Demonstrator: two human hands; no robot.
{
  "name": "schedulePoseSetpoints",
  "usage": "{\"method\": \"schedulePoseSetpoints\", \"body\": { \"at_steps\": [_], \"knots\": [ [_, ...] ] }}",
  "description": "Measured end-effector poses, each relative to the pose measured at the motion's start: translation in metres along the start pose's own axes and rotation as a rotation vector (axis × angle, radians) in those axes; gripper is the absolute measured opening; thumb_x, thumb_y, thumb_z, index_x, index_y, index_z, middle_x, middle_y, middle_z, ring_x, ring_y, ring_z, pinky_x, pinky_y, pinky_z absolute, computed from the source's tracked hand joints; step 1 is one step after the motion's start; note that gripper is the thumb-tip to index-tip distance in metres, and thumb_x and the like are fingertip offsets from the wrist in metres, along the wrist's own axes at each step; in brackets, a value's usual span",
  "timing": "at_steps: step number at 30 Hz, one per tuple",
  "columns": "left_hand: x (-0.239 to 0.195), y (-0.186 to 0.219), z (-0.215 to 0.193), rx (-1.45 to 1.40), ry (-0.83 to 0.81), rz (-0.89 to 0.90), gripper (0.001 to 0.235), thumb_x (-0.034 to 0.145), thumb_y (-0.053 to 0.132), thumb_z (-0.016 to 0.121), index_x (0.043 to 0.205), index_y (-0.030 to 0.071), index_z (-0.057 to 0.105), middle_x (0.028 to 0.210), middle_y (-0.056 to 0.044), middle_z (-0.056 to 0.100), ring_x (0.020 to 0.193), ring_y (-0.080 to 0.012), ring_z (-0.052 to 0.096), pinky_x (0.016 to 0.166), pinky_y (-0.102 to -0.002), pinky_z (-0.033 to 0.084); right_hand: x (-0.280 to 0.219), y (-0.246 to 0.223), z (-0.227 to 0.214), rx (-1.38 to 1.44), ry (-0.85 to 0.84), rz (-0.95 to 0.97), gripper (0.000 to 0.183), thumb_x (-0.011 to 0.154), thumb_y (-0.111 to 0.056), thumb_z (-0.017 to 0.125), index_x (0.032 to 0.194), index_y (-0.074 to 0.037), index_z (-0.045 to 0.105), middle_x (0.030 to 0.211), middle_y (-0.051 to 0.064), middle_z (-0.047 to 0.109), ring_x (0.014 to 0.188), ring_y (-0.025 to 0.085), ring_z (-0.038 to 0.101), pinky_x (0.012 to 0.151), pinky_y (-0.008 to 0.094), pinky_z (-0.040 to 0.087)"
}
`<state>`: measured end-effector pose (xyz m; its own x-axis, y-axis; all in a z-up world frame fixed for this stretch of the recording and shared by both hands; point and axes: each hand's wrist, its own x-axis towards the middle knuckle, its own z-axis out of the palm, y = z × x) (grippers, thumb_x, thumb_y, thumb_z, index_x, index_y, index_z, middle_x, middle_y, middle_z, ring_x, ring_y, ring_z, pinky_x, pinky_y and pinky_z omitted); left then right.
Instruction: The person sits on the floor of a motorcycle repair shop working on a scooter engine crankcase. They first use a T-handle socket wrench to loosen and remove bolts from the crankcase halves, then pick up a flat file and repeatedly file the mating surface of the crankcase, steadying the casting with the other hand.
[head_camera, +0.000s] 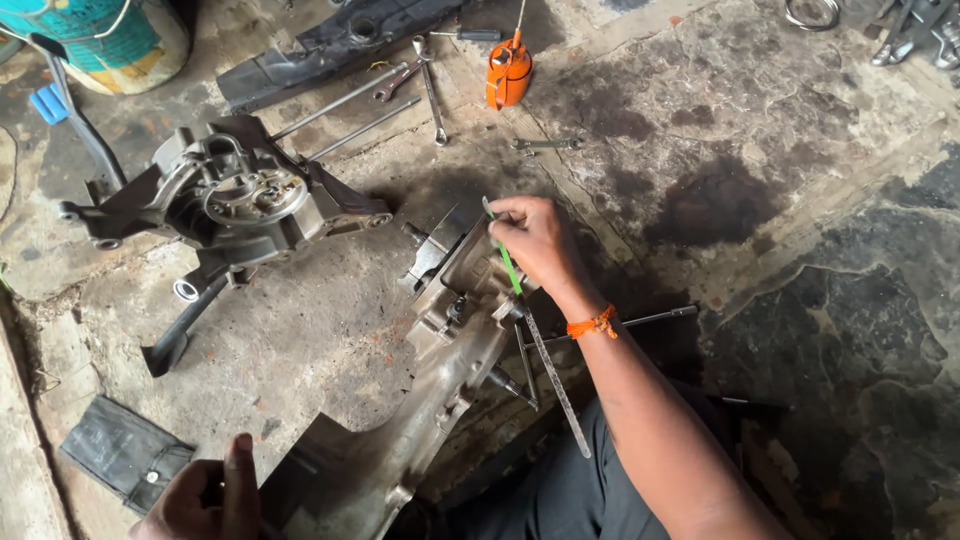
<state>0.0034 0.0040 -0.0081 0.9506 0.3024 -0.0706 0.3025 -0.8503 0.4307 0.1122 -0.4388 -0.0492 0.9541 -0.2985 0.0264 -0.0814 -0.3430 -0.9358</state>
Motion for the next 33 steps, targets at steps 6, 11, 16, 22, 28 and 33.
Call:
{"method": "schedulePoseSetpoints", "body": {
  "at_steps": [6,11,16,22,28,33],
  "knots": [
    [0.0,-0.003,0.001,0.01,0.053,0.093,0.048,0.097,0.045,0.077,0.074,0.003,0.075,0.054,-0.011,0.067,0.048,-0.0168,0.067,0.055,-0.029,0.054,0.011,-0.004,-0.003,-0.117,-0.017,-0.035,0.027,0.086,-0.004,0.072,0.111,0.004,0.073,0.095,0.011,0.078,0.082,0.012,0.074,0.071,0.025,0.059],
    [0.0,0.0,-0.001,0.014,0.031,0.054,0.047,0.097,0.045,0.077,0.075,0.003,0.075,0.055,-0.011,0.066,0.048,-0.0188,0.069,0.058,-0.032,0.055,0.014,-0.018,-0.002,-0.084,-0.052,0.145,0.027,0.09,-0.006,0.068,0.117,-0.003,0.071,0.101,0.011,0.078,0.075,0.014,0.076,0.062,0.025,0.061],
    [0.01,-0.011,0.007,0.028,0.054,0.053,0.046,0.096,0.043,0.078,0.075,0.002,0.075,0.054,-0.012,0.067,0.048,-0.0195,0.068,0.06,-0.033,0.055,0.002,-0.029,0.001,-0.16,-0.108,-0.002,0.024,0.089,-0.006,0.072,0.112,-0.004,0.078,0.106,0.009,0.08,0.075,0.019,0.069,0.06,0.028,0.056],
    [0.02,-0.042,0.027,-0.095,-0.125,0.14,0.034,0.095,0.034,0.071,0.078,0.004,0.071,0.058,-0.011,0.06,0.044,-0.0181,0.066,0.045,-0.033,0.052,0.001,-0.011,-0.001,-0.148,0.009,-0.198,0.025,0.088,-0.003,0.074,0.113,0.0,0.077,0.105,0.013,0.078,0.088,0.015,0.073,0.072,0.028,0.057],
    [0.016,-0.032,0.027,-0.1,-0.03,0.006,0.045,0.099,0.031,0.077,0.072,-0.004,0.07,0.054,-0.015,0.061,0.047,-0.0231,0.063,0.053,-0.033,0.05,-0.008,-0.017,0.0,-0.081,0.053,-0.156,0.026,0.089,-0.005,0.072,0.115,-0.002,0.076,0.101,0.011,0.08,0.083,0.013,0.071,0.07,0.027,0.055],
    [0.024,-0.058,0.033,-0.013,-0.031,0.34,0.031,0.095,0.032,0.073,0.09,0.002,0.076,0.059,-0.011,0.065,0.047,-0.0151,0.066,0.047,-0.03,0.051,-0.006,-0.008,0.008,-0.318,0.2,-0.345,0.023,0.088,-0.003,0.074,0.11,-0.003,0.079,0.106,0.012,0.078,0.089,0.013,0.073,0.077,0.026,0.058]
  ]
}}
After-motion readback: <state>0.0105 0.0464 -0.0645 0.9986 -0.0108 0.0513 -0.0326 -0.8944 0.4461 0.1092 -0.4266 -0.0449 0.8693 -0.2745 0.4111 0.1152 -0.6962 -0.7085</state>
